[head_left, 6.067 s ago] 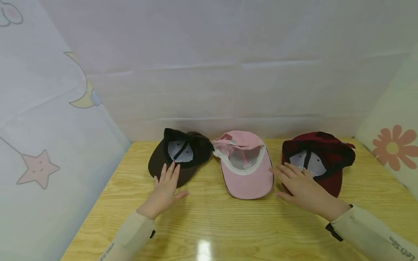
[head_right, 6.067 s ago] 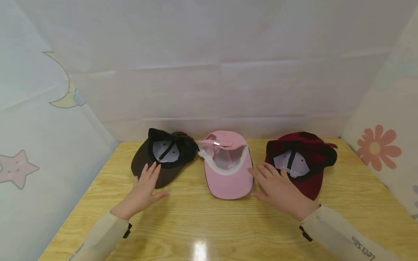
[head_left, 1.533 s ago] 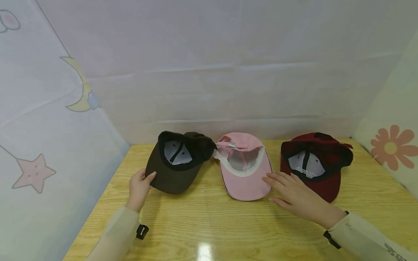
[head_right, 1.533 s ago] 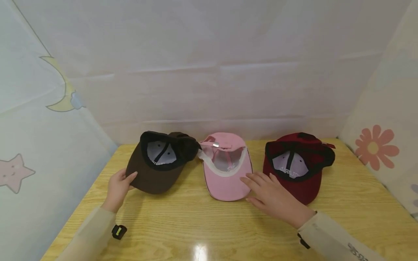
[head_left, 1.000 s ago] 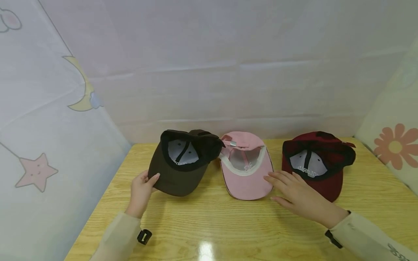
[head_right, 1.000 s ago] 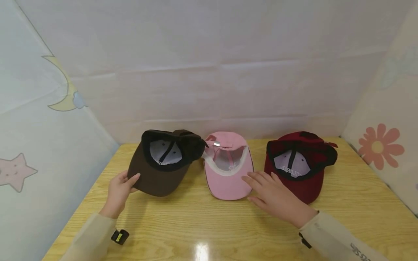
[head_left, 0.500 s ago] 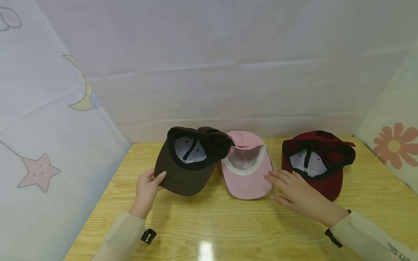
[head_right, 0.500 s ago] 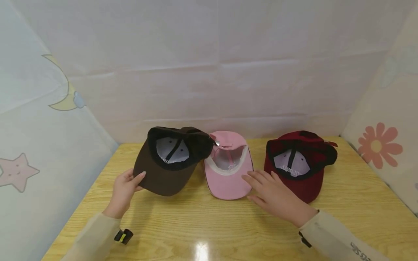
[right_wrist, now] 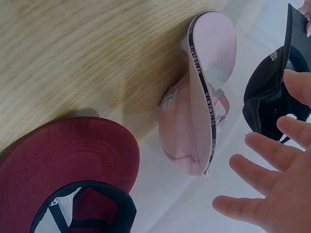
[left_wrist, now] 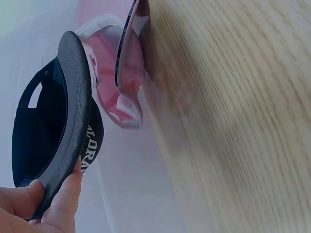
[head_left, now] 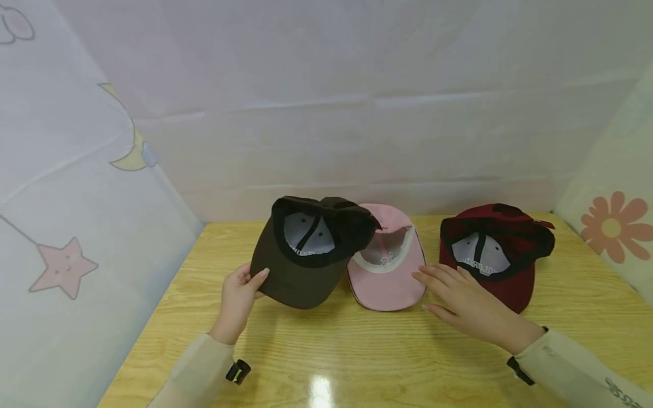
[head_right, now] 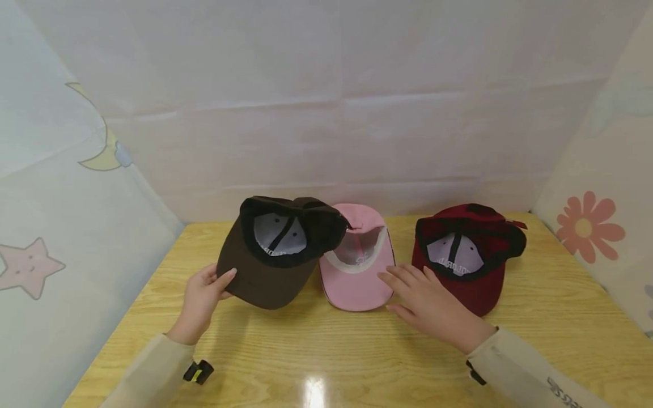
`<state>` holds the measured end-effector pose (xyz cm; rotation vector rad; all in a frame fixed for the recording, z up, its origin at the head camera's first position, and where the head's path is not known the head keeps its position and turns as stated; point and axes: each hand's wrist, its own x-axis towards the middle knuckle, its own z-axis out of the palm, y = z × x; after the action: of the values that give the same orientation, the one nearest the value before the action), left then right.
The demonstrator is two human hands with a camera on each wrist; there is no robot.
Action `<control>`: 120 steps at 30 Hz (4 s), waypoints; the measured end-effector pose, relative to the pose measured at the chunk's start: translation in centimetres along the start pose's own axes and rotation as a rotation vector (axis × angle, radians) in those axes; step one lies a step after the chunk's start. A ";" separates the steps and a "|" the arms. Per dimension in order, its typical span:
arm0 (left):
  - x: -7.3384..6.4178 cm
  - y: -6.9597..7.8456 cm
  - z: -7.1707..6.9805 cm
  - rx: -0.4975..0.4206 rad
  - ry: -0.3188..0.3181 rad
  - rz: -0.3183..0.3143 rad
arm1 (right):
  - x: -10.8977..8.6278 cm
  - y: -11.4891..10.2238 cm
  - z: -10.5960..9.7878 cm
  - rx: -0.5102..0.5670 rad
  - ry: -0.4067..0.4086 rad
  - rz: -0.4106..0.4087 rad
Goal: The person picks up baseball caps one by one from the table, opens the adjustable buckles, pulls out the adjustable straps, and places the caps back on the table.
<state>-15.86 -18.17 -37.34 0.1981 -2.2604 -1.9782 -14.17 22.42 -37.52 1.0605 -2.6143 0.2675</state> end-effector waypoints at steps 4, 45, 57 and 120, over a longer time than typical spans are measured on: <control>-0.1 0.1 0.2 -0.010 -0.007 -0.002 | 0.0 0.0 0.0 0.004 0.003 -0.003; -2.5 1.1 2.3 -0.060 -0.027 -0.001 | 0.2 0.3 0.2 0.013 0.074 0.005; -3.5 1.4 2.7 -0.043 -0.033 0.006 | 0.4 0.1 0.0 0.029 0.070 0.046; -5.1 -0.4 5.2 -0.129 -0.141 0.035 | 3.2 -0.8 -0.4 0.140 0.450 0.289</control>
<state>-11.83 -12.21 -38.45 0.0061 -2.1888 -2.1738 -15.74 19.86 -35.99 0.5696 -2.3474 0.6781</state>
